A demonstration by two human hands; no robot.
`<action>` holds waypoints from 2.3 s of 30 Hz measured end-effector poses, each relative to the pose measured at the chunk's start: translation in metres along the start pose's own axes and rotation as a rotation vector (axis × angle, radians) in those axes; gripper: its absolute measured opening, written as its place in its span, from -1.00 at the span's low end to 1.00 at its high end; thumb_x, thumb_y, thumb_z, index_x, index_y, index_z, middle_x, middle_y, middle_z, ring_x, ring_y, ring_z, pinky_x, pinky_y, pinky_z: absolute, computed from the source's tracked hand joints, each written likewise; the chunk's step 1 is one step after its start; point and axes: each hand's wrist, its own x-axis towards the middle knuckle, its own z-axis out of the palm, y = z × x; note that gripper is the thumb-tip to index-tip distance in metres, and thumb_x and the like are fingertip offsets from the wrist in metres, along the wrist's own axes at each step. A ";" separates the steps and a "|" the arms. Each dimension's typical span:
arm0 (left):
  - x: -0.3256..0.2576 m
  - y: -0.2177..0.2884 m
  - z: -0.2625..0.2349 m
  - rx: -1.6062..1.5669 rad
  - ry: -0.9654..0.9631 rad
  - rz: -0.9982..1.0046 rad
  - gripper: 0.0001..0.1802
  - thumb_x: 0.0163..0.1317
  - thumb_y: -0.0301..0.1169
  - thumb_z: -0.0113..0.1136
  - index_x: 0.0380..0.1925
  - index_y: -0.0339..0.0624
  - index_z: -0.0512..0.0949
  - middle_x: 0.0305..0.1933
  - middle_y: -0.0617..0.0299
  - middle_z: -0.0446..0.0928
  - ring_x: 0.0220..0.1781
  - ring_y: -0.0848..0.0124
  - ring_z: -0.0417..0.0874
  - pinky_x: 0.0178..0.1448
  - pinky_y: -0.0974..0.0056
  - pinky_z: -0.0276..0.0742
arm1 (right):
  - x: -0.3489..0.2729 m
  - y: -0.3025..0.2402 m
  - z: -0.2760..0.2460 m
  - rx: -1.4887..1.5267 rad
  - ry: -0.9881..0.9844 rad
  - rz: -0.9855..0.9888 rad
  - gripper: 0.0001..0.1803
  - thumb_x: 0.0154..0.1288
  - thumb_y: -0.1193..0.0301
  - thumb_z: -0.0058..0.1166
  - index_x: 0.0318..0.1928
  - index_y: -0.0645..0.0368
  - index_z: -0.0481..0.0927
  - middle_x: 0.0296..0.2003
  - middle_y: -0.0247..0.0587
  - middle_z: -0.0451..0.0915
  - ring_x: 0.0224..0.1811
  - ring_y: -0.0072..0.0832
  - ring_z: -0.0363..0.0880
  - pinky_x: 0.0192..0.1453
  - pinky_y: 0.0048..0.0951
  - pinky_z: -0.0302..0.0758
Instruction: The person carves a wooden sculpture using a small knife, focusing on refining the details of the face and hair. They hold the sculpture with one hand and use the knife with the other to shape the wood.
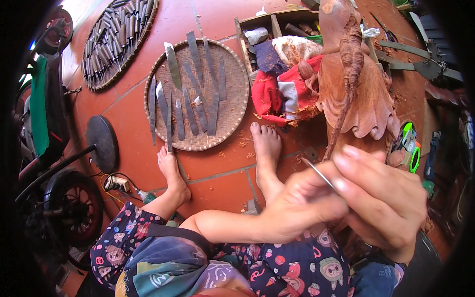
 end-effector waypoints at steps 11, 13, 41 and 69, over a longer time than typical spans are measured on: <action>0.048 0.152 -0.225 1.920 0.808 0.002 -0.73 0.17 -0.28 0.42 -0.33 -0.31 0.71 -0.41 -0.11 0.69 -0.36 0.10 0.76 -0.20 0.11 0.61 | -0.005 0.009 0.003 -0.139 -0.057 0.129 -0.65 -0.05 0.61 0.35 -0.15 0.30 0.72 -0.05 0.05 0.71 -0.07 -0.14 0.76 -0.08 -0.34 0.66; 0.050 0.142 -0.252 2.038 0.756 -0.034 -0.70 0.14 -0.24 0.45 -0.34 -0.29 0.73 -0.39 -0.13 0.68 -0.30 0.00 0.75 -0.13 0.06 0.62 | -0.004 0.013 0.010 -0.114 -0.064 0.132 -0.67 -0.04 0.59 0.35 -0.16 0.30 0.72 -0.08 0.03 0.72 -0.08 -0.14 0.76 -0.08 -0.34 0.66; 0.101 0.175 -0.305 2.230 0.849 0.205 -0.66 0.15 -0.24 0.40 -0.21 -0.28 0.68 -0.39 -0.04 0.69 -0.31 0.03 0.73 -0.13 0.06 0.60 | -0.027 0.038 0.006 -0.093 0.093 0.050 -0.74 0.15 0.47 0.29 -0.11 0.23 0.73 -0.21 -0.15 0.75 -0.22 -0.31 0.77 -0.18 -0.36 0.71; 0.048 -0.012 0.004 0.265 -0.040 -0.505 -0.28 0.44 -0.13 0.14 0.40 -0.38 0.20 0.48 -0.05 0.26 0.55 0.14 0.24 0.62 0.01 0.06 | -0.032 0.052 0.010 0.138 0.472 0.457 -0.82 0.12 0.66 0.25 -0.22 0.30 0.73 -0.31 -0.06 0.74 -0.11 -0.22 0.76 -0.03 -0.35 0.65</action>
